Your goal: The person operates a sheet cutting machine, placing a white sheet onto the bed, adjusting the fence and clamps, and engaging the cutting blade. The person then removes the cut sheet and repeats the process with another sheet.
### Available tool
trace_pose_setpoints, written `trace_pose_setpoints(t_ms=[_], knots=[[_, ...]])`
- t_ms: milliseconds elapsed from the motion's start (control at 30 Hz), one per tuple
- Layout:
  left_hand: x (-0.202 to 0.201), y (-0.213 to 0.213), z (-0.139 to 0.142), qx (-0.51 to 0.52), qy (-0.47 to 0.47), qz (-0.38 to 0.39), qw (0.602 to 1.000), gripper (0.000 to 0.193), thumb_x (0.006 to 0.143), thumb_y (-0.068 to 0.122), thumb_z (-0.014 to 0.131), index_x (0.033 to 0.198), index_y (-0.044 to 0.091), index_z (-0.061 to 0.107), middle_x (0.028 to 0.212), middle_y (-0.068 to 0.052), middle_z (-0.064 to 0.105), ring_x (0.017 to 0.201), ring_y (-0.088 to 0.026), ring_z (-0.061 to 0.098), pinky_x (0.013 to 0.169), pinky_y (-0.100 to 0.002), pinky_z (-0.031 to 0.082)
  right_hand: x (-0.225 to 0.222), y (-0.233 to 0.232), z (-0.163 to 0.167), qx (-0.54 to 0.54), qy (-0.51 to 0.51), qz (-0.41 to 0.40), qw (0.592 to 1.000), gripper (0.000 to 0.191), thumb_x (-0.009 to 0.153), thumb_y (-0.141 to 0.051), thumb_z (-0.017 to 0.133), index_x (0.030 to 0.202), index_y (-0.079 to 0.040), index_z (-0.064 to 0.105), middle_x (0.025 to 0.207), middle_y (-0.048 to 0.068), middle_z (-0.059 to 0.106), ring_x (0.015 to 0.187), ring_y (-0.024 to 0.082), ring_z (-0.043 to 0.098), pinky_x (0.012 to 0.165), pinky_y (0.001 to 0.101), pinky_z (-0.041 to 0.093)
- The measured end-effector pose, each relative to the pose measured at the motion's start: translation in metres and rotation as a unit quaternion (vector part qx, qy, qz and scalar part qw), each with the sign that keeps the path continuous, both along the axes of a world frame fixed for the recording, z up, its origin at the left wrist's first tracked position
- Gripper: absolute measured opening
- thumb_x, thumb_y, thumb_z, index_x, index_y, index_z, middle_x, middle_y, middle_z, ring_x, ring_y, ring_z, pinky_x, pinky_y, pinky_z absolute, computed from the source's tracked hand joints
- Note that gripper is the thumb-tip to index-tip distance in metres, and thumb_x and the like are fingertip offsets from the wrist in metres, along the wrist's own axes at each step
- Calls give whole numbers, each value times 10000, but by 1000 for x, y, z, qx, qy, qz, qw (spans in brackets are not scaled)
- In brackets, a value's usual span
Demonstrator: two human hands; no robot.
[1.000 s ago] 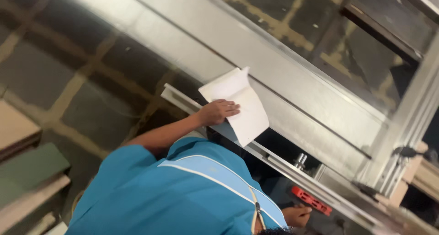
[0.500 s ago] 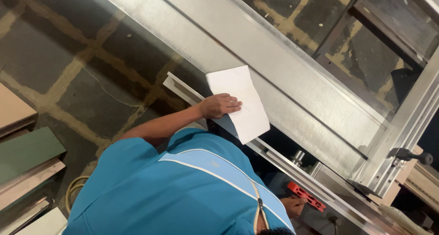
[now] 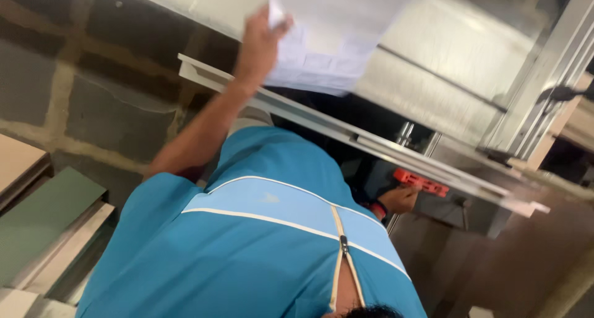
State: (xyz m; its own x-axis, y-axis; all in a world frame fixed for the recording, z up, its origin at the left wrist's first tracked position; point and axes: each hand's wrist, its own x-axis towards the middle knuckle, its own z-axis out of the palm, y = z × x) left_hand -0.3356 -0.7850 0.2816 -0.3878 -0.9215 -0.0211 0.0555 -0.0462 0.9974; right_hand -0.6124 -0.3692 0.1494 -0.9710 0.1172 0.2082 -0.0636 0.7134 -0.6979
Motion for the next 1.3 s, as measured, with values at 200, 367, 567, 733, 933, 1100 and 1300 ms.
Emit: trace_pose_setpoints(t_ms=[200, 367, 567, 733, 933, 1100, 1300], knots=[[6, -8, 43, 69, 167, -67, 981, 341, 1088, 105, 598, 1387, -55, 559, 1297, -134, 690, 1196, -221, 694, 1060, -375, 571, 1, -16, 2, -27, -22, -27, 999, 578, 1078, -466, 486, 730, -53, 690, 609, 18, 633, 540, 159, 569, 497, 326, 435], [-7, 28, 66, -155, 13, -57, 986, 306, 1192, 70, 581, 1481, -21, 535, 1325, -206, 715, 1211, -219, 679, 1068, -368, 552, 1, 2, -1, -155, -18, -4, 988, 681, 1110, -553, 444, 680, -57, 624, 592, 31, 572, 542, 157, 536, 513, 294, 434], [-22, 64, 91, -511, -170, -142, 830, 407, 1068, 21, 603, 1454, 143, 565, 1453, -304, 627, 831, -219, 716, 672, -342, 593, 74, 85, 20, -400, -285, -102, 865, 664, 1063, -637, 391, 702, -109, 570, 555, 35, 482, 476, 148, 447, 451, 258, 363], [-63, 106, 70, -598, -126, -294, 735, 241, 933, 185, 658, 1077, 12, 744, 1541, -144, 505, 1195, -387, 676, 944, -429, 599, 130, 64, 20, -87, -543, 28, 835, 606, 1070, -577, 436, 752, -88, 600, 600, 62, 518, 529, 178, 481, 501, 288, 390], [-107, 143, 9, -561, -108, -529, 628, 182, 891, 86, 610, 798, -31, 713, 1609, -178, 449, 1271, -378, 607, 1034, -435, 540, 111, -18, 12, -136, -465, 61, 873, 536, 1078, -505, 491, 811, -62, 635, 655, 93, 562, 593, 214, 522, 560, 324, 421], [-118, 149, 8, -553, 7, -575, 602, 185, 853, 129, 620, 830, -43, 685, 1575, -160, 467, 1293, -422, 590, 1012, -457, 527, 123, 12, 5, -106, -487, 58, 865, 479, 1085, -445, 537, 861, -41, 665, 700, 120, 598, 646, 245, 556, 609, 353, 448], [-94, 126, 49, -393, 8, -608, 690, 523, 903, 123, 570, 1395, -41, 637, 1535, -166, 536, 1264, -389, 618, 1043, -456, 511, 123, 109, 18, 94, -479, 5, 873, 411, 1093, -372, 592, 920, -15, 701, 754, 152, 641, 710, 281, 597, 669, 389, 479]])
